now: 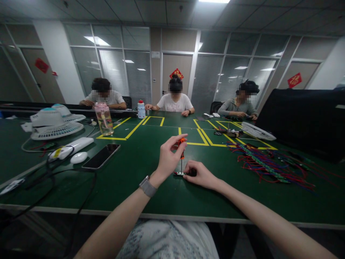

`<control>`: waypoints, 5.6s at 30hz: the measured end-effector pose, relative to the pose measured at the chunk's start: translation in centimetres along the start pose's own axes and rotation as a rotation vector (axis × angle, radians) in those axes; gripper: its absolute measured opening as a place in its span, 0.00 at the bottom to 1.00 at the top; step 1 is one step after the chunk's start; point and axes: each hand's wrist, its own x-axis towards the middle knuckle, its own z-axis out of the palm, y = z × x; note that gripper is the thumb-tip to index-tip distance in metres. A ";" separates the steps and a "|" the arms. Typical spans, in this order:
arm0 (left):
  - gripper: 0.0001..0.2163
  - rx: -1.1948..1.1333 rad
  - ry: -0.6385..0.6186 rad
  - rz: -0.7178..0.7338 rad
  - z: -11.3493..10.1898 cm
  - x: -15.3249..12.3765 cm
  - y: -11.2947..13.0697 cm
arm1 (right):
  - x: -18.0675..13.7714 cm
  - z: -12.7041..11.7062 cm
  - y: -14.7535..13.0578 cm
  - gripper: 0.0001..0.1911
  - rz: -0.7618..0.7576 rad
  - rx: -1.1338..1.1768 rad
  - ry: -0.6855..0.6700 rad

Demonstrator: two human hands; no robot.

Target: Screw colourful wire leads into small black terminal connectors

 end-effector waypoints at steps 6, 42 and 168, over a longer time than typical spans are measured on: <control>0.13 0.150 -0.032 0.093 -0.1 -0.1 0.1 | 0.1 0.0 0.0 0.04 0.029 0.016 -0.031; 0.08 0.247 0.056 0.113 -0.6 0.4 0.4 | 0.1 -0.4 0.7 0.08 -0.015 0.021 -0.045; 0.16 -0.014 0.021 -0.005 0.1 -0.1 -0.2 | 0.1 -0.7 0.7 0.08 -0.027 0.022 -0.081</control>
